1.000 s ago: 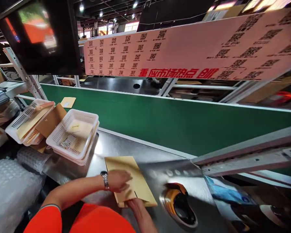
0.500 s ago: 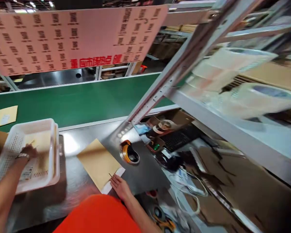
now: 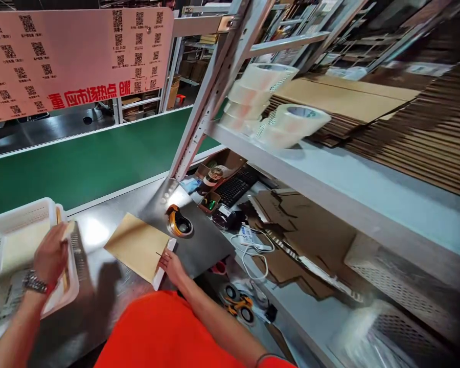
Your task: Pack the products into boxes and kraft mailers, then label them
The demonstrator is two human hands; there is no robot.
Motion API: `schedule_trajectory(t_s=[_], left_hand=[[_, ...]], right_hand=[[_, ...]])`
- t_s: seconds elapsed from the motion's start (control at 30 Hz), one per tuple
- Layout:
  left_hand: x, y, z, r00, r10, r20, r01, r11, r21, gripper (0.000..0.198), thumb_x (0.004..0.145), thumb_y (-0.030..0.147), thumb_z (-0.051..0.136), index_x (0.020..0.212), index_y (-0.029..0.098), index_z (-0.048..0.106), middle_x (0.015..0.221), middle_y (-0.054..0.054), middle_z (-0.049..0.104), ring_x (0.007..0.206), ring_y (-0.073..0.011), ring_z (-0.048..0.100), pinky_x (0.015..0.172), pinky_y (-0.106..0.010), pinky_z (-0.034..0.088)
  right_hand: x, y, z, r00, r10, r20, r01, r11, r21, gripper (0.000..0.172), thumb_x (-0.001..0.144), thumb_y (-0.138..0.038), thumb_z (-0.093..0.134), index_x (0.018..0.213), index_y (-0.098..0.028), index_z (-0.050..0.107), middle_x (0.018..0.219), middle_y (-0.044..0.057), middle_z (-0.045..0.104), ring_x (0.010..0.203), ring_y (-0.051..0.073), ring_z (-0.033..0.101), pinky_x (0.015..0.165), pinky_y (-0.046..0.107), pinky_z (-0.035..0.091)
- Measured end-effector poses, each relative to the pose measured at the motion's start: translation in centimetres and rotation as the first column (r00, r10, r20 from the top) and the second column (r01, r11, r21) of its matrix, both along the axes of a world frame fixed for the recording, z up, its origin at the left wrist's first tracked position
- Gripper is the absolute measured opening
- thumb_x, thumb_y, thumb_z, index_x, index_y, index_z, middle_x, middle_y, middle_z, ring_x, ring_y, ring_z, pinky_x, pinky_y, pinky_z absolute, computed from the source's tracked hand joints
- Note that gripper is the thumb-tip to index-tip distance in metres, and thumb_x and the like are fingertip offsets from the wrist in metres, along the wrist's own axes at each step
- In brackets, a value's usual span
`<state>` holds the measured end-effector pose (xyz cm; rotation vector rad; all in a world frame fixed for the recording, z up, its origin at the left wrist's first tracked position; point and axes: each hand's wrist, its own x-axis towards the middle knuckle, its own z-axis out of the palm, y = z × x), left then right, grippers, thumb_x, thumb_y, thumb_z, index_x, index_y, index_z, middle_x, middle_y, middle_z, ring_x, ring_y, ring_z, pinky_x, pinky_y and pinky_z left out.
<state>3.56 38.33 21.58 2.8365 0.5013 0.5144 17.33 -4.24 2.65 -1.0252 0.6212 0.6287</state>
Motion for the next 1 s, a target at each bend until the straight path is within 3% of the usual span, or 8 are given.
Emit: schedule_trajectory(t_s=[0.07, 0.17, 0.23, 0.3, 0.5, 0.73, 0.87, 1.0], left_hand=[[2.2, -8.6, -2.8, 0.982, -0.187, 0.007, 0.188, 0.982, -0.033, 0.063, 0.097, 0.025, 0.047, 0.158, 0.037, 0.059, 0.159, 0.011, 0.071, 0.155, -0.0267, 0.060, 0.132, -0.050, 0.051], [5.6, -20.2, -7.9, 0.910, -0.364, -0.201, 0.349, 0.931, -0.104, 0.064, 0.090, 0.011, 0.053, 0.149, 0.027, 0.071, 0.164, -0.006, 0.069, 0.158, -0.0303, 0.059, 0.133, -0.051, 0.053], [7.2, -25.5, -10.7, 0.835, -0.451, -0.316, 0.415, 0.893, -0.178, 0.061, 0.092, 0.010, 0.053, 0.148, 0.018, 0.074, 0.168, -0.014, 0.065, 0.161, -0.0346, 0.056, 0.135, -0.054, 0.050], [8.1, -28.5, -12.7, 0.773, -0.501, -0.389, 0.443, 0.866, -0.234, 0.062, 0.094, 0.013, 0.055, 0.154, 0.013, 0.070, 0.171, -0.020, 0.061, 0.163, -0.0374, 0.054, 0.137, -0.053, 0.047], [7.5, -28.3, -15.8, 0.797, -0.324, -0.510, 0.287, 0.946, -0.153, 0.092, 0.084, 0.017, 0.070, 0.173, 0.009, 0.048, 0.183, -0.028, 0.040, 0.169, -0.0476, 0.041, 0.136, -0.065, 0.040], [8.1, -27.2, -16.4, 0.868, -0.243, -0.433, 0.193, 0.968, -0.158, 0.050, 0.104, 0.015, 0.051, 0.149, 0.009, 0.072, 0.143, -0.024, 0.078, 0.137, -0.0359, 0.073, 0.121, -0.049, 0.057], [8.9, -27.4, -16.6, 0.911, -0.210, -0.355, 0.170, 0.976, -0.139, 0.051, 0.104, 0.010, 0.048, 0.148, 0.010, 0.072, 0.143, -0.021, 0.078, 0.138, -0.0338, 0.072, 0.120, -0.049, 0.059], [9.0, -27.9, -18.2, 0.924, -0.196, -0.328, 0.169, 0.980, -0.109, 0.055, 0.102, 0.009, 0.049, 0.154, 0.012, 0.069, 0.158, -0.021, 0.071, 0.148, -0.0339, 0.067, 0.126, -0.053, 0.056]], right_hand=[[-0.2, 0.1, 0.8, 0.998, -0.027, 0.062, 0.026, 0.999, 0.024, 0.034, 0.087, -0.054, 0.084, 0.097, -0.026, 0.069, 0.089, 0.001, 0.083, 0.080, 0.019, 0.076, 0.082, 0.030, 0.059], [-0.5, -0.1, 2.0, 0.991, 0.029, 0.128, -0.047, 0.989, 0.140, 0.045, 0.085, -0.066, 0.085, 0.093, -0.024, 0.071, 0.090, 0.004, 0.083, 0.086, 0.020, 0.078, 0.081, 0.030, 0.060], [-0.5, -0.4, 2.7, 0.983, 0.098, 0.153, -0.128, 0.972, 0.197, 0.043, 0.084, -0.060, 0.087, 0.091, -0.020, 0.073, 0.089, 0.007, 0.083, 0.090, 0.022, 0.078, 0.080, 0.029, 0.060], [-0.4, -0.8, 3.1, 0.979, 0.130, 0.158, -0.160, 0.968, 0.196, 0.033, 0.081, -0.044, 0.090, 0.092, -0.017, 0.076, 0.089, 0.008, 0.084, 0.094, 0.023, 0.079, 0.078, 0.028, 0.059], [0.4, -1.8, 3.1, 0.991, 0.093, 0.093, -0.107, 0.981, 0.161, 0.020, 0.077, -0.020, 0.076, 0.097, -0.017, 0.076, 0.089, 0.009, 0.084, 0.089, 0.024, 0.081, 0.081, 0.032, 0.066], [0.4, -2.4, 2.2, 0.998, -0.039, 0.052, 0.037, 0.998, 0.052, 0.019, 0.077, -0.019, 0.072, 0.096, -0.023, 0.070, 0.092, 0.004, 0.084, 0.091, 0.021, 0.082, 0.086, 0.032, 0.070], [0.4, -2.8, 1.9, 0.993, -0.051, 0.103, 0.056, 0.997, -0.052, 0.015, 0.079, -0.021, 0.077, 0.091, -0.023, 0.068, 0.087, 0.003, 0.083, 0.083, 0.019, 0.082, 0.083, 0.030, 0.070], [1.0, -1.9, 1.6, 0.990, 0.046, 0.130, -0.028, 0.990, -0.139, 0.026, 0.074, -0.016, 0.083, 0.073, -0.025, 0.059, 0.058, -0.002, 0.068, 0.061, 0.020, 0.075, 0.065, 0.030, 0.067]])
